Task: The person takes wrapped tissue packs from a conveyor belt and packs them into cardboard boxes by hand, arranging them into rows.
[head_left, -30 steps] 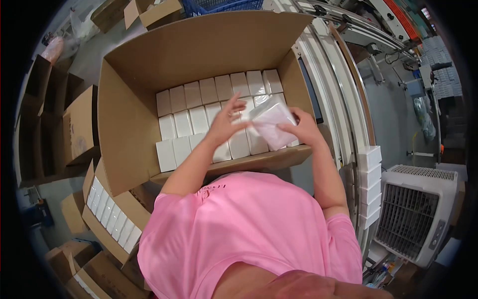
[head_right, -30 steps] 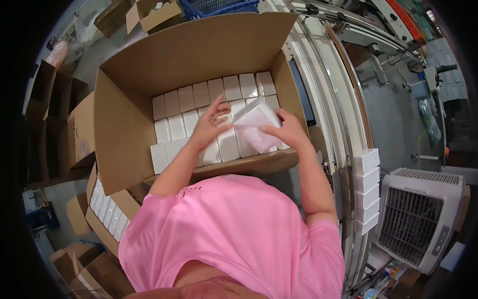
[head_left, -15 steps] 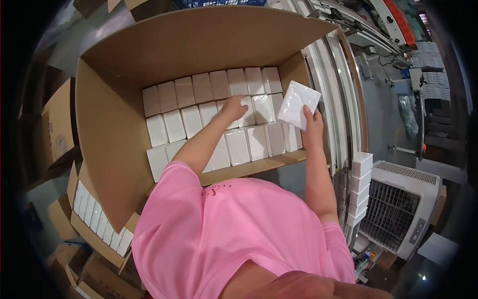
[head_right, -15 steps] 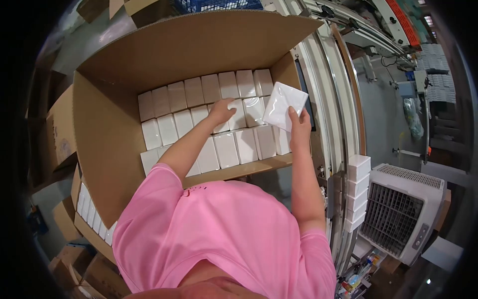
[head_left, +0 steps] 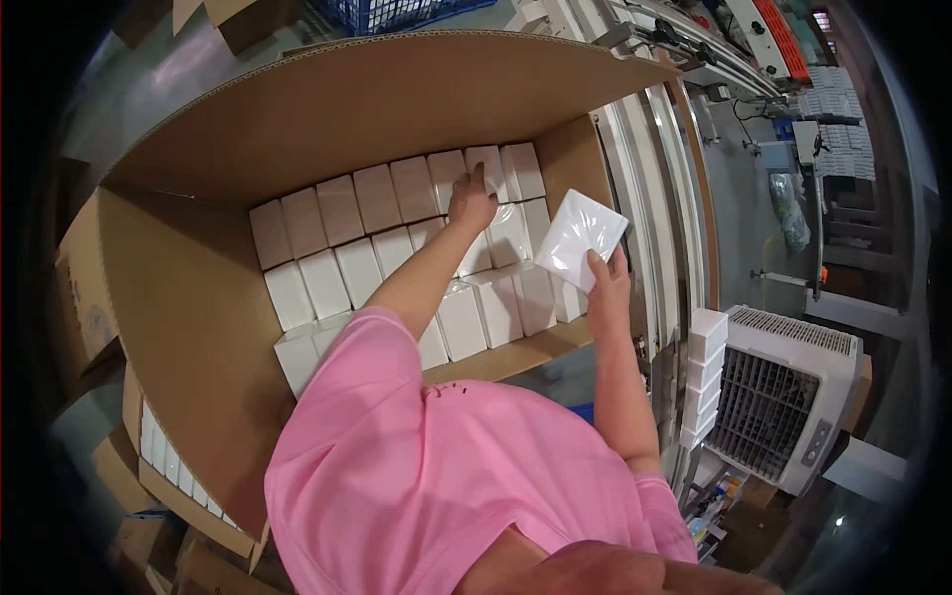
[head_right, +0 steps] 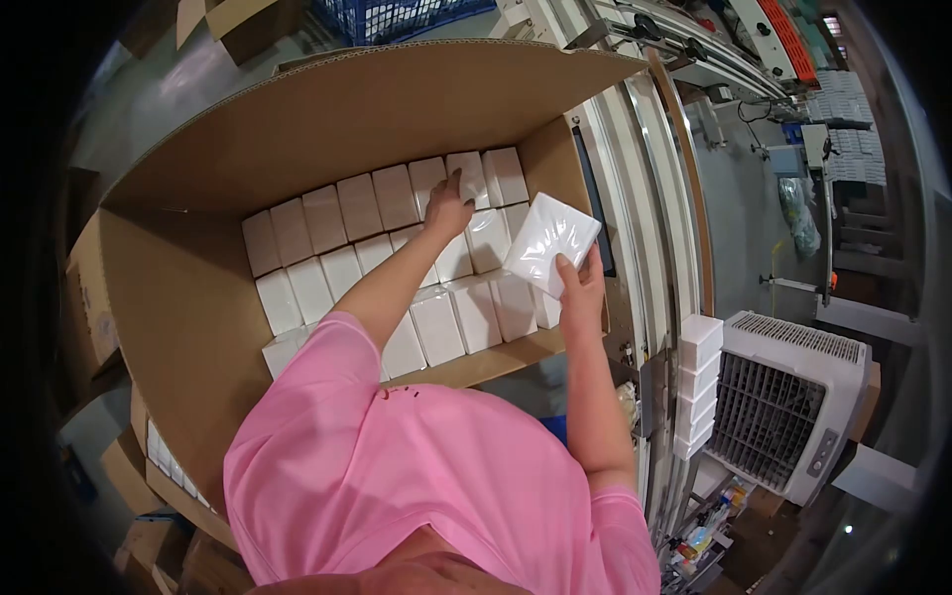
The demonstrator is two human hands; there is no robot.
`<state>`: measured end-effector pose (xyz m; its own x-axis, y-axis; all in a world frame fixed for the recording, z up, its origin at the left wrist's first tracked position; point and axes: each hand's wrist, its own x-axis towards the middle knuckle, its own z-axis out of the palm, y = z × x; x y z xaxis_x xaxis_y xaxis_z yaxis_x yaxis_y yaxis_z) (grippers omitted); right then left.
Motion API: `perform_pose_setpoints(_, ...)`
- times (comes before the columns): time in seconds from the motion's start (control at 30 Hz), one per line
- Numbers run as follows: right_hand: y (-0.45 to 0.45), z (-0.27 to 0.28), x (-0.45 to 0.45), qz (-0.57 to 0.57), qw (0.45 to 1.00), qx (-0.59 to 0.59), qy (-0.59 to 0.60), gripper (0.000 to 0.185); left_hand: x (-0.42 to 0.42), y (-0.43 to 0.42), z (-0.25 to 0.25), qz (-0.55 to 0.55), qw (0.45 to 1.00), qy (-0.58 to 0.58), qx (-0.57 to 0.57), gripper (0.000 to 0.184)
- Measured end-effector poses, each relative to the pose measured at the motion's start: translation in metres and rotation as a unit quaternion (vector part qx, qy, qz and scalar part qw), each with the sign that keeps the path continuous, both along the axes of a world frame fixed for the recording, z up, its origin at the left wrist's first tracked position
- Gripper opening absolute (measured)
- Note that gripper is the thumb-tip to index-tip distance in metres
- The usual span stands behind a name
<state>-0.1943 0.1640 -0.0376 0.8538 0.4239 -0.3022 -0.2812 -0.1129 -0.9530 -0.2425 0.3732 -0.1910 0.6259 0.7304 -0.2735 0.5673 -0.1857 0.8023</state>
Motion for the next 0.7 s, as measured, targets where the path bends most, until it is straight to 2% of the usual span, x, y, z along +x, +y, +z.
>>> perform_pose_setpoints(0.03,0.003,-0.001,-0.002,0.006,1.000,-0.004,-0.005,0.068,0.013,0.002,-0.006,0.035,0.998,0.000,-0.053,0.074)
perform_pose_setpoints(0.13,0.010,0.004,-0.007,0.019,1.000,-0.015,-0.015,0.069,0.049,-0.005,-0.015,0.118,0.992,0.047,0.023,0.091)
perform_pose_setpoints(0.23,0.011,0.002,-0.005,0.027,0.998,-0.047,-0.032,0.069,0.061,-0.002,-0.016,0.113,0.986,0.105,-0.064,0.098)
perform_pose_setpoints(0.27,0.009,-0.002,-0.002,0.041,0.997,-0.054,-0.033,0.072,0.062,-0.008,-0.015,0.133,0.985,0.111,-0.021,0.100)
perform_pose_setpoints(0.37,0.015,-0.006,-0.002,0.037,0.995,-0.074,-0.063,0.076,0.055,-0.004,0.013,0.140,0.976,0.132,-0.101,0.099)
perform_pose_setpoints(0.4,0.018,-0.004,-0.001,0.042,0.993,-0.089,-0.069,0.081,0.056,-0.003,0.005,0.150,0.978,0.115,-0.083,0.101)
perform_pose_setpoints(0.5,0.036,-0.007,0.005,0.046,0.993,-0.077,-0.081,0.082,0.052,-0.002,-0.002,0.150,0.980,0.055,-0.119,0.102)
perform_pose_setpoints(0.6,0.057,-0.027,0.019,0.053,0.986,-0.068,-0.142,0.084,0.013,0.004,0.058,0.147,0.978,-0.056,-0.134,0.103)
perform_pose_setpoints(0.7,0.088,-0.049,0.027,0.076,0.972,-0.076,-0.211,0.085,-0.049,0.011,0.061,0.200,0.955,-0.220,0.007,0.102)
